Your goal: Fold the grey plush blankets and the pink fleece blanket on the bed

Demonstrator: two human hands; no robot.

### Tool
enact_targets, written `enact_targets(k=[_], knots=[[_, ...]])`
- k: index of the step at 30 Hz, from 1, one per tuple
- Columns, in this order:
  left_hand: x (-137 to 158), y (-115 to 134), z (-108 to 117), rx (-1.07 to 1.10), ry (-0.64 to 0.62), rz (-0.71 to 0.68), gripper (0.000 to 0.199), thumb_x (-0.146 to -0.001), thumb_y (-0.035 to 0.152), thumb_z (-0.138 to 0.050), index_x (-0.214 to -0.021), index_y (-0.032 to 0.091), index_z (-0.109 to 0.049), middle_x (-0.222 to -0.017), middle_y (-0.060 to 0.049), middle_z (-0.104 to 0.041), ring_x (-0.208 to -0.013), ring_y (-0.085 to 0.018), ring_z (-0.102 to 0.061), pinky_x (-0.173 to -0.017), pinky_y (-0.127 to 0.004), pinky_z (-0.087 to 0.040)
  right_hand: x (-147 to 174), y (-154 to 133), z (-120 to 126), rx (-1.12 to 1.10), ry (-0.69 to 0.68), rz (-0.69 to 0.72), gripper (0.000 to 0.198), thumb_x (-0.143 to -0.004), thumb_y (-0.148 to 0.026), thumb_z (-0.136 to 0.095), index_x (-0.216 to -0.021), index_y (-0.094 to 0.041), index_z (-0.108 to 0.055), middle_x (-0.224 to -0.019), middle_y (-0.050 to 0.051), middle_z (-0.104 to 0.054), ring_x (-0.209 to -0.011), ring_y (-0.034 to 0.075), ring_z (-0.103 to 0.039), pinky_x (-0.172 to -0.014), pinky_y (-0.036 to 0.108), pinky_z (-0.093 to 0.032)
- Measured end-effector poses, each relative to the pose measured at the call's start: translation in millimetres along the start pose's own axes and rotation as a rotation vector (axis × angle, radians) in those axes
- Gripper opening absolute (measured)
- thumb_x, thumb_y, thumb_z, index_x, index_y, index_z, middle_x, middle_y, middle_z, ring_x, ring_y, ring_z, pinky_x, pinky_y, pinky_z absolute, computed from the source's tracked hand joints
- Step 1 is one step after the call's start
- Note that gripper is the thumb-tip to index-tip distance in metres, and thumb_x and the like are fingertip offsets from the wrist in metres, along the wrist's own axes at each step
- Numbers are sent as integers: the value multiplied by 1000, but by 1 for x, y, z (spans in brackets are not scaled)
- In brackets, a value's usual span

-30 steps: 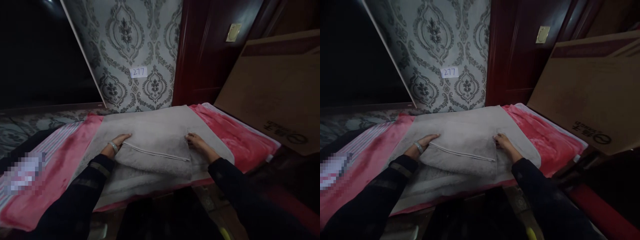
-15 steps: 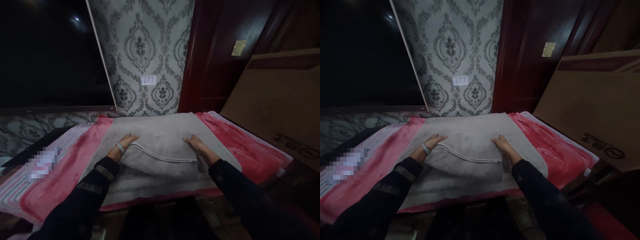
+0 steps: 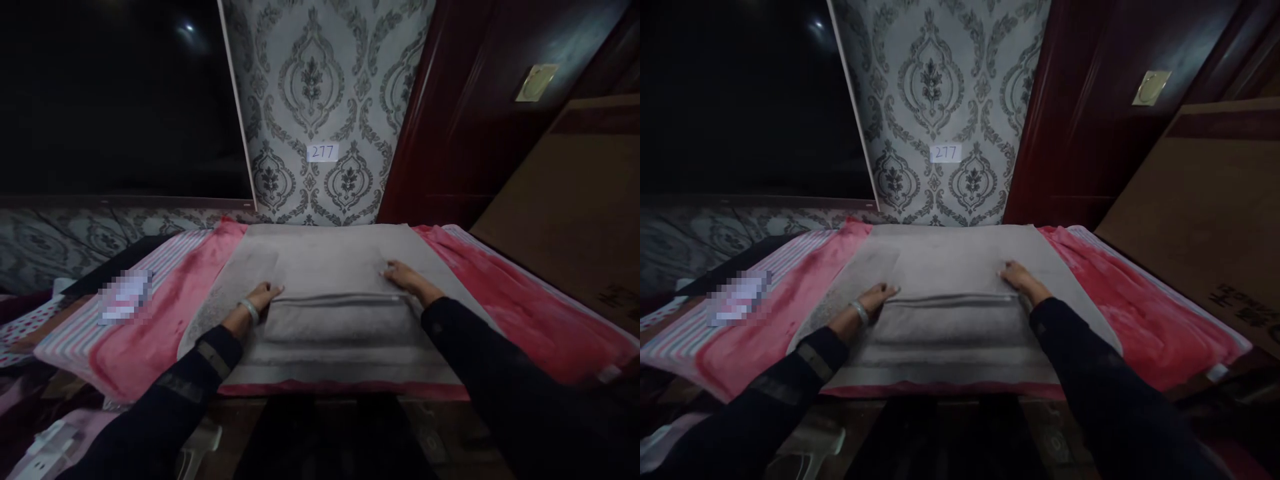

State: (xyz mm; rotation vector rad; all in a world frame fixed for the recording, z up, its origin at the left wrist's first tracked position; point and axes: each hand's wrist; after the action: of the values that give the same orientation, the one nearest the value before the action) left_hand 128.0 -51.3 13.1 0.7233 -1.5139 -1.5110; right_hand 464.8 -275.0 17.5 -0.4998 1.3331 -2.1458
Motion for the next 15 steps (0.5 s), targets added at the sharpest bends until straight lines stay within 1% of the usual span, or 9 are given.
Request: enact_targets(k=[2,3,5,7,9,11,13,15], knots=[[3,-25,-2,19,-31,31,50,-52,49,-89,-79,23,-56,-56,4,-56,-56,-18,-59,-50,-27,-43,10,29,-12,32,24,-49,39,-73,-22,-73,-110,-14,-69,-83,6,-71,-80,23,-67,-81,36,-55],[5,-33,-2,32,-40,28,51,-53,53,-87,-81,23,-55,-55,6,-54,-51,-16,-54,-47,-26,-40,14,40,-15,37,36,-61,40,-75,-24,-72,-114,-14,-68,-86,7,-71,-83,23,-68,-83,35,-55],[8,-43,0,53,-44,3,52,-55,55,-85,-82,24,-54,-54,8,-49,-46,-13,-47,-46,-24,-35,18,57,-18,31,54,-52,46,-80,-30,-69,-123,-15,-66,-92,7,-72,-87,23,-69,-86,35,-55],[11,-48,2,61,-31,-38,49,-56,54,-84,-80,23,-53,-56,9,-47,-48,-11,-45,-48,-23,-33,20,68,-20,59,77,-21,51,-80,-34,-69,-128,-17,-64,-100,9,-73,-95,25,-70,-92,38,-55],[13,-50,1,55,-7,-75,44,-58,51,-82,-77,22,-54,-59,8,-48,-54,-11,-46,-53,-23,-35,23,79,-22,138,102,41,54,-80,-36,-69,-131,-18,-64,-114,12,-72,-108,28,-67,-101,42,-52],[15,-52,-2,22,39,-141,37,-61,46,-80,-73,22,-54,-63,7,-49,-61,-13,-48,-60,-24,-37,29,89,-27,228,146,132,56,-81,-39,-66,-133,-19,-63,-130,14,-68,-122,30,-62,-109,46,-46],[18,-56,-5,-29,97,-219,30,-64,40,-78,-72,22,-55,-66,6,-50,-68,-14,-49,-67,-25,-39,38,97,-32,301,202,264,57,-85,-42,-59,-137,-18,-61,-139,16,-62,-131,32,-56,-114,49,-41],[22,-59,-7,-81,137,-280,24,-67,35,-75,-73,21,-57,-68,5,-51,-71,-15,-50,-71,-26,-40,48,103,-35,371,217,408,56,-88,-46,-54,-137,-18,-62,-144,17,-58,-137,33,-51,-117,53,-37]])
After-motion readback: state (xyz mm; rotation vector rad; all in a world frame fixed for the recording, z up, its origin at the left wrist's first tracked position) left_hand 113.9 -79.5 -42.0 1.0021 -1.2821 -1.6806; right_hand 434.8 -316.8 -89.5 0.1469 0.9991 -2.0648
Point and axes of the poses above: each hand's wrist, its own x-axis away from the middle knuckle, its own z-axis out of the back of the hand, y = z × x
